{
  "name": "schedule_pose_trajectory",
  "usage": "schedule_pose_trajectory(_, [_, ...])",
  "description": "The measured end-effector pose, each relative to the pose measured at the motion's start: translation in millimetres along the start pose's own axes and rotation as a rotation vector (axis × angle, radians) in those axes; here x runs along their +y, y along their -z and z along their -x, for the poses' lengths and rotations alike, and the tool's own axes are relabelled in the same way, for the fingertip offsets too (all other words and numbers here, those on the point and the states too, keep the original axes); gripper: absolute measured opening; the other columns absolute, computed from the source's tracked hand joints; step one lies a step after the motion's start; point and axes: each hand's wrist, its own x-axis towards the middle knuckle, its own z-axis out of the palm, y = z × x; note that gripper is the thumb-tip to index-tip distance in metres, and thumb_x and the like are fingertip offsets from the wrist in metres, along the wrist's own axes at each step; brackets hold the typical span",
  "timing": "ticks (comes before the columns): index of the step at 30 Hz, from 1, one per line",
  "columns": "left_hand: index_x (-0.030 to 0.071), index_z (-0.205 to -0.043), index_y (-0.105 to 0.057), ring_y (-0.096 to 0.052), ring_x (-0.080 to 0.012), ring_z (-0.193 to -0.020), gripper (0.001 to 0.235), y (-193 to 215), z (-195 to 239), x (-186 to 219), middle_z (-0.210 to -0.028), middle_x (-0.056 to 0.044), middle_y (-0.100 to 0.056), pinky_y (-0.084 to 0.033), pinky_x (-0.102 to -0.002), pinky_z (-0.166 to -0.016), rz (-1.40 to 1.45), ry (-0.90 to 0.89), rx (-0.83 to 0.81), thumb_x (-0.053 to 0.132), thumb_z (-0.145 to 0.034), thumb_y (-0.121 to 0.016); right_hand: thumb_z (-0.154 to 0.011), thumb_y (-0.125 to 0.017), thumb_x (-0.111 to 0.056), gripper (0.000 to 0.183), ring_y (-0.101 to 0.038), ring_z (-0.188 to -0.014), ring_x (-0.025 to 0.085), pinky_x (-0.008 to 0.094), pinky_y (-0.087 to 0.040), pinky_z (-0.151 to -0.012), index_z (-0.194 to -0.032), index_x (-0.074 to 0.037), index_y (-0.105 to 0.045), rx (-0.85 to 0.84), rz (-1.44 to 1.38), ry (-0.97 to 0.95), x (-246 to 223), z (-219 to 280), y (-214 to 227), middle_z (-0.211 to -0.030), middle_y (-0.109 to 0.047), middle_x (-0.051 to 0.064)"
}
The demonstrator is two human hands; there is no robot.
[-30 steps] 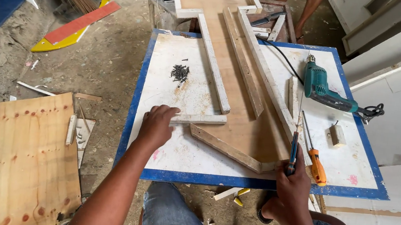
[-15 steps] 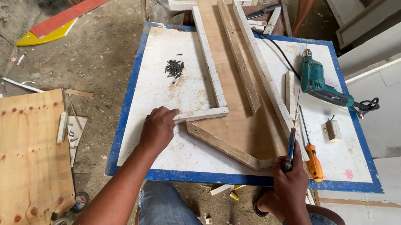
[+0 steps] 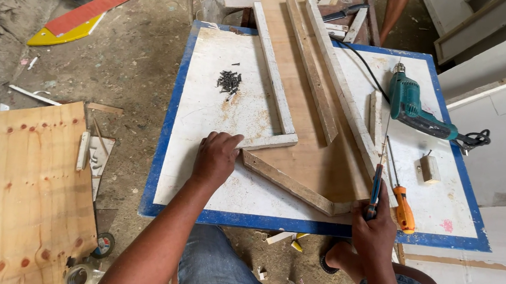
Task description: Assembling a wooden frame by cutting strips with a hand saw and then drilling holes into a red wooden board.
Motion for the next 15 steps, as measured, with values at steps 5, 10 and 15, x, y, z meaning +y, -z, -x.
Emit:
schedule_pose_trajectory(5, [0.012,-0.13,-0.068,-0.057,-0.0331,-0.099,0.043,-6.8,2.0,-7.0,-0.105,-0.007,-0.067,-0.05,-0.049,-0.078,-0.025,-0.024,0.019,0.009,-0.087,-0.075,-0.096,-0.056,-0.03,0.073,-0.061,-0.071,0.034,0.048,-0.045,-0.07,-0.166,-0.031,-0.035,0.004,0.006,0.021,2.6,-1.5,-1.2,-0.088,-0.07,0.016])
schedule_pose_trajectory(10, [0.01,-0.13,-0.069,-0.056,-0.0323,-0.097,0.043,-11.5,6.3,-8.9,-0.103,-0.008,-0.066,-0.05,-0.048,-0.076,-0.009,-0.036,0.046,0.009,-0.088,-0.076,-0.098,-0.055,-0.029,0.073,-0.056,-0.061,0.032,0.047,-0.042,-0.062,-0.167,-0.032,-0.033,0.0,0.004,0.02,0.0,5.3,0.9,-0.084,-0.07,0.017])
schedule_pose_trajectory(15, [0.009,-0.132,-0.069,-0.054,-0.0317,-0.094,0.043,-15.8,6.8,-11.0,-0.098,-0.007,-0.064,-0.048,-0.046,-0.071,-0.029,-0.05,0.047,0.003,-0.089,-0.073,-0.094,-0.064,-0.013,0.075,-0.066,-0.067,0.024,0.039,-0.052,-0.067,-0.164,-0.026,-0.042,0.034,-0.208,-0.012,-30.5,43.5,14.2,-0.077,-0.072,0.016])
